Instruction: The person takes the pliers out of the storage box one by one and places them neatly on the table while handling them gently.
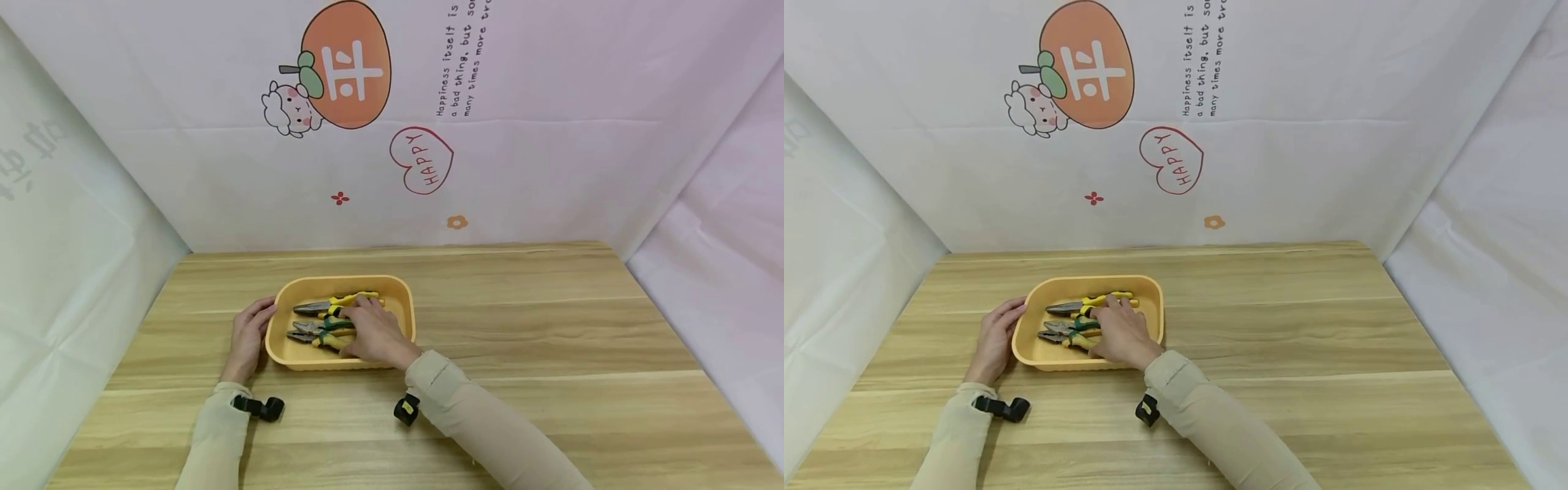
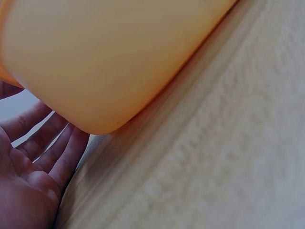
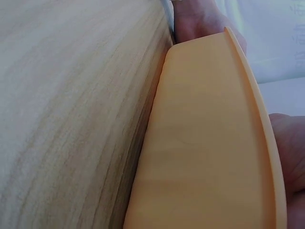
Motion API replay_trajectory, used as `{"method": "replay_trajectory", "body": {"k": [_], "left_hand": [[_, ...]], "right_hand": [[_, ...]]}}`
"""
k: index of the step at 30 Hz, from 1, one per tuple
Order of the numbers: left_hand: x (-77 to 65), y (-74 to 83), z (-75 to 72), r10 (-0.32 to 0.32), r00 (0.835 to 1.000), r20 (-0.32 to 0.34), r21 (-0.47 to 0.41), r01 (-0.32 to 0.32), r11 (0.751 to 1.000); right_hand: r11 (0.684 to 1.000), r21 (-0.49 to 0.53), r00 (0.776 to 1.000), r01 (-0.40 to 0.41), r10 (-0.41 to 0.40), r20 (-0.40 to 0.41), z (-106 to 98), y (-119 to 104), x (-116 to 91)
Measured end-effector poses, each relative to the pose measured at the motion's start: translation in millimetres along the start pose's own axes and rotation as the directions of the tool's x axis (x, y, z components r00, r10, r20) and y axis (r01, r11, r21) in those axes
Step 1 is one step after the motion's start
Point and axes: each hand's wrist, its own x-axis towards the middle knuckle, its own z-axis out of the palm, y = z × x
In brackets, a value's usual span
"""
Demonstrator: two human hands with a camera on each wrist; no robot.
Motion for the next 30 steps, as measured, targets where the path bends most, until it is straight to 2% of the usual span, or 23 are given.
{"method": "replay_trajectory", "body": {"k": [18,30], "left_hand": [[-1.0,-0.6,-0.4,-0.001,1.0,-0.008,-0.002,0.001,1.0],[0.1,0.4,-0.1,-0.004,1.0,-0.001,0.02,0.004,1.0]], "right_hand": [[0.995,0.083,0.998,0.054,-0.05,-0.045,-22,4,-6],[0.99,0.138,0.997,0.04,-0.031,-0.066,-36,1,-12]]}}
